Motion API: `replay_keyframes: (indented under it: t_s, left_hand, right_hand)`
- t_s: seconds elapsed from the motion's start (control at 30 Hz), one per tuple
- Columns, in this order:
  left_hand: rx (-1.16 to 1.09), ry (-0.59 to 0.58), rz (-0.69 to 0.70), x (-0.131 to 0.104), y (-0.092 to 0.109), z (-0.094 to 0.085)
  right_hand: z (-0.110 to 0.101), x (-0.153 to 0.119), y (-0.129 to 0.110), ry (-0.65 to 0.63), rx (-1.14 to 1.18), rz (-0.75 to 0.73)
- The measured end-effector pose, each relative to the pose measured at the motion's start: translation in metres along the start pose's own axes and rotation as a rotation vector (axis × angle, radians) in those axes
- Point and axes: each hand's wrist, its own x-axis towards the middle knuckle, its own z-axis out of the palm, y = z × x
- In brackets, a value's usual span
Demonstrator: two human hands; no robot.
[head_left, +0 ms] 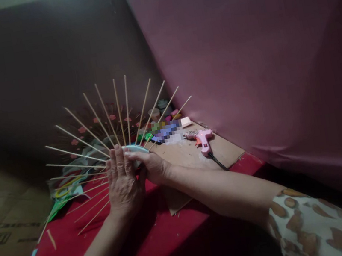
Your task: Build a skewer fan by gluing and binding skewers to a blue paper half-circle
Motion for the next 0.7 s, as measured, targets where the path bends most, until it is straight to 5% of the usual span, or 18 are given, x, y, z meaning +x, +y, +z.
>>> replay_keyframes:
  t_s: [0.5,0.6,0.7]
  left_hand:
    - [-0.024,0.032,-0.013,0.003,0.007,-0.013]
    - [-0.362,-0.059,-0.035,-0.008,0.01,-0.023]
    - [-0.992,-0.237,-0.459,-0.017,0.016,-0.027]
  right_hand:
    - [-0.003,0.0,-0.007,-0.095,0.09,0.026]
    - [-0.006,0.002,-0.012,-0.043,0.097,0.105]
    - [-0.007,0.002,-0.016,-0.017,0.109,0.043]
